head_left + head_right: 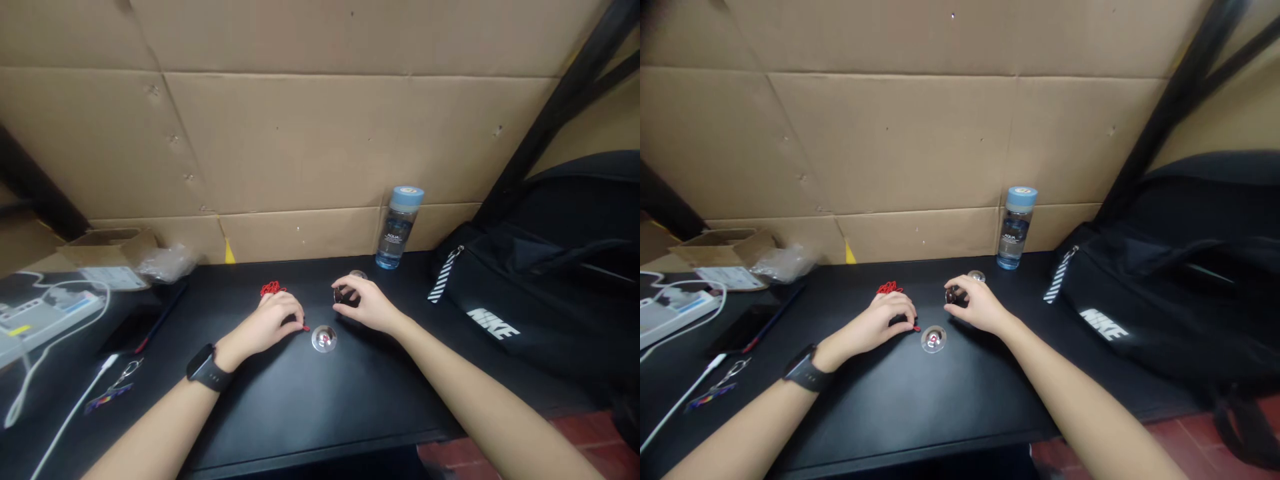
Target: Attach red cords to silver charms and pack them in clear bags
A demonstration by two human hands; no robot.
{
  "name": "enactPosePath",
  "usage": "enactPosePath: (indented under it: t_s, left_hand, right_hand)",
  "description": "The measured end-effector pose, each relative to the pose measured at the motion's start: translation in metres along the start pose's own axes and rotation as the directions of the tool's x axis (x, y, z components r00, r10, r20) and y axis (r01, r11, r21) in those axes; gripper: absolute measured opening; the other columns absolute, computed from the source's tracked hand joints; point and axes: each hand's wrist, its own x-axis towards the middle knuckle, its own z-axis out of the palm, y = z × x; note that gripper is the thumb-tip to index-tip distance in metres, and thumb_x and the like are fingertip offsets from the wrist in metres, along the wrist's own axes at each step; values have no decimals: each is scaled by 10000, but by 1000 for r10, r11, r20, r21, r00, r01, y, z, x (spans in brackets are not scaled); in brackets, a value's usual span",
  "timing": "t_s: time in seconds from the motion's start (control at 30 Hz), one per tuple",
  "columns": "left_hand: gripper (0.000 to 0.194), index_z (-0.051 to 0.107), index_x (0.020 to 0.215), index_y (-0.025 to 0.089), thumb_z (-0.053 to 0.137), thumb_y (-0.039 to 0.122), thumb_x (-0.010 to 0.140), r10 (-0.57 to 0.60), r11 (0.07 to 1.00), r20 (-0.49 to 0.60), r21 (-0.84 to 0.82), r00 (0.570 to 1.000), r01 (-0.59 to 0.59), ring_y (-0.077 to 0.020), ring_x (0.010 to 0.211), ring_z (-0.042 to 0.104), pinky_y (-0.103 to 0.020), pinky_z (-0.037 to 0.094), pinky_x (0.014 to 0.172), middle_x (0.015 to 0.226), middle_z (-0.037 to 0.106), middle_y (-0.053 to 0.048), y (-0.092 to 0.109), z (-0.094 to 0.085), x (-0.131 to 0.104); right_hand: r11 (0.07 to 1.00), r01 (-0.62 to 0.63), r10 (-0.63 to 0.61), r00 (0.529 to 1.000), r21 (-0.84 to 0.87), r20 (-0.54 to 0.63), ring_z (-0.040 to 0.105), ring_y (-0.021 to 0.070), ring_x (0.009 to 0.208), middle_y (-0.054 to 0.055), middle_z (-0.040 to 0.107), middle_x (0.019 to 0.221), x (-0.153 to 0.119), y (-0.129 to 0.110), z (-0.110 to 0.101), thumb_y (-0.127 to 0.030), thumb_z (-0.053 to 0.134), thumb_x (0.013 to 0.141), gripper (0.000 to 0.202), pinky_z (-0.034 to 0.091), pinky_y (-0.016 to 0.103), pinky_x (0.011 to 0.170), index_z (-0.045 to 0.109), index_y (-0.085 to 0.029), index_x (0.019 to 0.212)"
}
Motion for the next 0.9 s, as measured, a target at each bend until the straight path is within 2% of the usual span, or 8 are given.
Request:
enactPosePath:
  t_s: [0.17, 0.3, 0.43, 0.63, 0.73, 0.9]
  left_hand:
    - [160, 668, 956, 228, 562, 319, 1033, -47, 998, -116, -57, 992, 40, -211, 1006, 659, -347, 447, 943, 1004, 734, -31, 8, -4, 0]
    - [149, 680, 905, 219, 618, 312, 1004, -43, 994, -273, -113, 961, 12, -206, 989, 680, -320, 475, 901, 953, 740, -28, 18, -7, 1]
    - [120, 738, 1000, 247, 682, 349, 968, -83, 991, -368, -130, 926, 38, -216, 1012, 689, -359, 487, 944, 1034, 763, -34, 33, -3, 1]
    - [139, 809, 945, 307, 700, 392, 955, -36, 997, -424, -78, 905, 3, -284, 1106, 667, -463, 470, 985, 904, 803, -20, 42, 5, 1]
    - [122, 806, 946, 309, 705, 377, 953, -52, 995, -413, -100, 909, 11, -287, 1131, 661, -468, 461, 997, 914, 805, -13, 43, 5, 1]
    - [98, 790, 943, 296, 696, 318, 954, -81, 994, -410, -102, 909, 43, -280, 1157, 655, -460, 440, 1003, 967, 791, -22, 48, 3, -2]
  right_hand:
    - [999, 5, -5, 1000, 53, 11, 703, 198, 934, 65, 709, 1120, -2, -10, 2, -244, 791, 812, 362, 577, 337, 774, 675, -235, 1155]
    - [975, -34, 31, 999, 219, 16, 712, 208, 994, 78, 672, 1187, -5, -20, 8, -264, 800, 815, 408, 604, 341, 802, 660, -236, 1197]
    - [920, -42, 37, 999, 389, 19, 714, 221, 1052, 79, 658, 1183, -8, -29, 16, -300, 824, 812, 443, 607, 348, 852, 645, -236, 1212]
    - [833, -54, 52, 998, 551, 19, 711, 224, 1066, 71, 661, 1182, -13, -44, 24, -333, 872, 778, 475, 585, 375, 933, 650, -242, 1189]
    - [801, -61, 61, 998, 595, 21, 712, 223, 1063, 65, 677, 1163, -14, -48, 25, -304, 886, 762, 482, 580, 375, 935, 651, -247, 1179]
    - [761, -129, 91, 992, 636, 93, 713, 231, 1073, 69, 715, 1142, -15, -50, 27, -294, 888, 760, 476, 574, 391, 947, 654, -242, 1171]
